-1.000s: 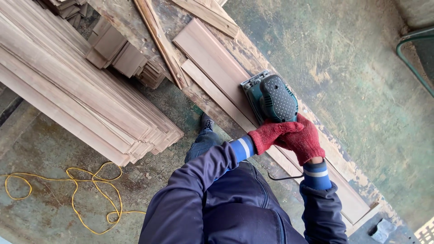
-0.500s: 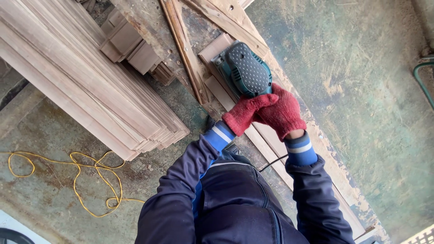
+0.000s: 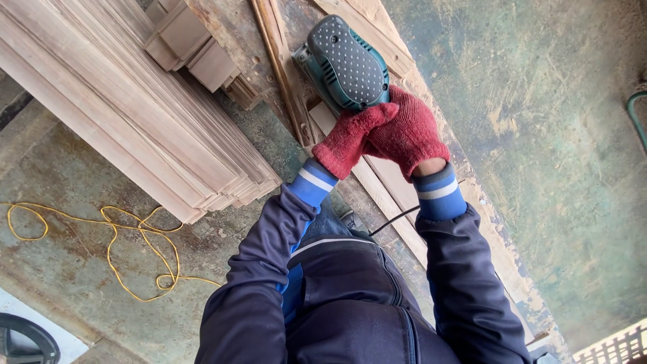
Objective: Sanding a long wood plank using an orbital sander followed by manual sanding with a sandpaper sheet.
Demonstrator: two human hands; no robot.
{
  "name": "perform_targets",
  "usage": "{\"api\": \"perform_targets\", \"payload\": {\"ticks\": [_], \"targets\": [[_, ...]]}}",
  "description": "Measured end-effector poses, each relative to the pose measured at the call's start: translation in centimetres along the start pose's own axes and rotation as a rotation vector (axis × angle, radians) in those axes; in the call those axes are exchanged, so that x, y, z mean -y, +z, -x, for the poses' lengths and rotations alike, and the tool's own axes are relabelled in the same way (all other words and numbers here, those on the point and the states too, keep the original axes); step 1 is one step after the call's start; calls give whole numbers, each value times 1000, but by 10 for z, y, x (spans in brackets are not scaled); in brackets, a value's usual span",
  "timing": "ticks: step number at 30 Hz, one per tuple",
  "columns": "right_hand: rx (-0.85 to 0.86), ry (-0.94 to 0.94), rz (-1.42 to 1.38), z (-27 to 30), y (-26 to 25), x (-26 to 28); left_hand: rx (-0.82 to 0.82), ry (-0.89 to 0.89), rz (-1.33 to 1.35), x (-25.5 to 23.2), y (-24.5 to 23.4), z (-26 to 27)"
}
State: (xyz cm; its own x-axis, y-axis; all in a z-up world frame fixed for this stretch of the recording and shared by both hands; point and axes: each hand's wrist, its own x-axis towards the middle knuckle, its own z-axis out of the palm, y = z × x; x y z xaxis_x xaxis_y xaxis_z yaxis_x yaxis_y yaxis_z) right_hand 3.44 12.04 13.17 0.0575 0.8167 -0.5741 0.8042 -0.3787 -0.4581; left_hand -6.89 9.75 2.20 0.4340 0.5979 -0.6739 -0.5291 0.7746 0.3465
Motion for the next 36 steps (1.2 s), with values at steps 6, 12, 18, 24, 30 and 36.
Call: {"api": "perform_targets", "payload": {"ticks": [6, 12, 18, 24, 30, 36], "targets": [[16, 69, 14, 46, -2, -24, 4, -23, -23, 78, -6, -16], [-21, 151, -59, 111, -3, -76, 53, 2, -52, 166, 18, -5], [-49, 189, -54, 178, 6, -193, 68, -94, 27, 254, 70, 52], [-104, 299, -83, 273, 14, -320, 123, -192, -16, 383, 110, 99], [-283, 714, -27, 375, 14, -362, 319, -323, -173, 504, 145, 135], [-247, 524, -278, 450, 33, -503, 462, -475, -219, 568, 188, 171]]}}
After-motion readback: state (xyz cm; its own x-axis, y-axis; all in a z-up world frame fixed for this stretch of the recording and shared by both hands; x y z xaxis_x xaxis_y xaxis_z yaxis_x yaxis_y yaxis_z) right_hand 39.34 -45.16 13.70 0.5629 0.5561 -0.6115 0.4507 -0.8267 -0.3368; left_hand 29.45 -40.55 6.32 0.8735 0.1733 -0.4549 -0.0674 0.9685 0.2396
